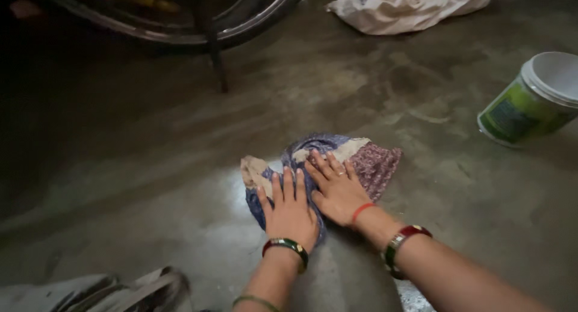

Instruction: The person wrings out a cloth over a bucket and wipes a concrete floor by hand, occasionally moving a large bag aside.

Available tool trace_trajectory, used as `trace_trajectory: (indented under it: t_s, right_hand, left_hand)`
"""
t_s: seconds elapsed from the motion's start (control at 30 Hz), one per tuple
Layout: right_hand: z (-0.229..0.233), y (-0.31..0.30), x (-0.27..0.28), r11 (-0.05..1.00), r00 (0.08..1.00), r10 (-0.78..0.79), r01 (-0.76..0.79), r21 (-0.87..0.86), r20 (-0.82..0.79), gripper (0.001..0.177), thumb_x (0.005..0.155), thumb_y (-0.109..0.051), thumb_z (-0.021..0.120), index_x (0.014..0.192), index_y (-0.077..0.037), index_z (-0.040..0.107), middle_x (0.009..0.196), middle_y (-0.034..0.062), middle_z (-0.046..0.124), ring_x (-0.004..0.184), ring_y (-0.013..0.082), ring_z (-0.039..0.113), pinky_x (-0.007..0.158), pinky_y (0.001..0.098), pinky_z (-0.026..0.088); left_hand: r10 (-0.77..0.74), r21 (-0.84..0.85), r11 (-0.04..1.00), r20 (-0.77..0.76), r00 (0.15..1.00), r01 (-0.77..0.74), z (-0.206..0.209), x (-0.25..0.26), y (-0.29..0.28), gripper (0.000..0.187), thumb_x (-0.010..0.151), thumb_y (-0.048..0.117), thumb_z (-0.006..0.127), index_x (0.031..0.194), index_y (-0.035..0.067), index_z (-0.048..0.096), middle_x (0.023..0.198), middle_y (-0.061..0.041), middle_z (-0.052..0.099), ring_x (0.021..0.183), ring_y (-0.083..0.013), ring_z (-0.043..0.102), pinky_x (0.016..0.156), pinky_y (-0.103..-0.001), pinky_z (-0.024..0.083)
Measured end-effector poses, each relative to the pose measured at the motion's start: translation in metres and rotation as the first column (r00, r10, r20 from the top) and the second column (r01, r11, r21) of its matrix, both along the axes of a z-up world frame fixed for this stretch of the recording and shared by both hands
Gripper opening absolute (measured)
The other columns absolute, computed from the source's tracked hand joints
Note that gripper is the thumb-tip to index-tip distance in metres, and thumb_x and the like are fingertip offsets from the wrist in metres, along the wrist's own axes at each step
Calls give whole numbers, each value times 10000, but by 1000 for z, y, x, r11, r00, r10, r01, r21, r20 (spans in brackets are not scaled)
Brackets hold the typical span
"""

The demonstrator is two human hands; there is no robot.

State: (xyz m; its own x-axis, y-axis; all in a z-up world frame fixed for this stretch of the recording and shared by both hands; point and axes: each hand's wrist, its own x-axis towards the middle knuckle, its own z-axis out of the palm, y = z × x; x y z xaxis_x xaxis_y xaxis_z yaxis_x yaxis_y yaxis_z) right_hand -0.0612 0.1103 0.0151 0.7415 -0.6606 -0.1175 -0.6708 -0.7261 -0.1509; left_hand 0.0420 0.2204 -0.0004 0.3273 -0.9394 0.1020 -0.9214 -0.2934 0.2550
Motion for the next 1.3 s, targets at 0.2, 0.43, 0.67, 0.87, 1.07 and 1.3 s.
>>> trace_trajectory:
  t_s: [0.2,0.43,0.67,0.87,1.07,1.3]
  right_hand:
    - [15,-21,2,998,994,50,-47,30,-99,768,907,-518,482,1595,-271,246,1721,-9,95,1562,243,119,1222,499,134]
    - [-15,-114,66,985,994,53,-36,-168,100,725,949,-497,451,1605,-239,281,1705,32,158,1556,292,139,1240,524,95]
    - [-29,-164,140,984,986,-162,160,-76,-31,681,1017,-473,311,1634,-260,120,1714,23,24,1569,304,21,1228,551,49]
    - [-28,-130,143,993,998,-55,55,-104,-2,640,1029,-421,285,1631,-256,148,1723,22,39,1567,308,55,1221,583,69]
    - [-14,-62,124,995,999,44,-43,-91,9,661,1000,-440,354,1617,-262,196,1717,20,82,1571,291,86,1232,579,69]
    - [1,-13,55,979,983,183,-184,-84,-19,677,987,-388,403,1620,-246,207,1711,27,90,1554,288,72,1191,648,14]
  left_hand:
    - [0,-49,999,-68,998,-3,-3,11,-14,794,864,326,537,1571,119,243,1648,-137,198,1504,-375,118,1173,-654,0]
    - [35,39,999,1,999,-35,4,81,-114,775,913,402,512,1594,181,217,1669,-97,188,1538,-361,115,1200,-657,-10]
    - [23,66,998,13,1000,-24,9,156,-165,776,928,494,498,1609,278,198,1677,-56,178,1547,-351,99,1205,-646,1]
    - [120,90,989,-32,992,-117,11,162,-132,776,927,509,509,1606,305,193,1690,-63,127,1555,-348,58,1216,-615,-4]
    - [220,92,972,-35,975,-216,1,124,-65,741,950,385,473,1614,220,188,1692,-66,123,1550,-347,69,1208,-633,-22]
    - [305,93,949,-36,952,-301,3,41,-15,761,943,360,465,1608,143,165,1694,-80,106,1543,-372,60,1188,-642,-27]
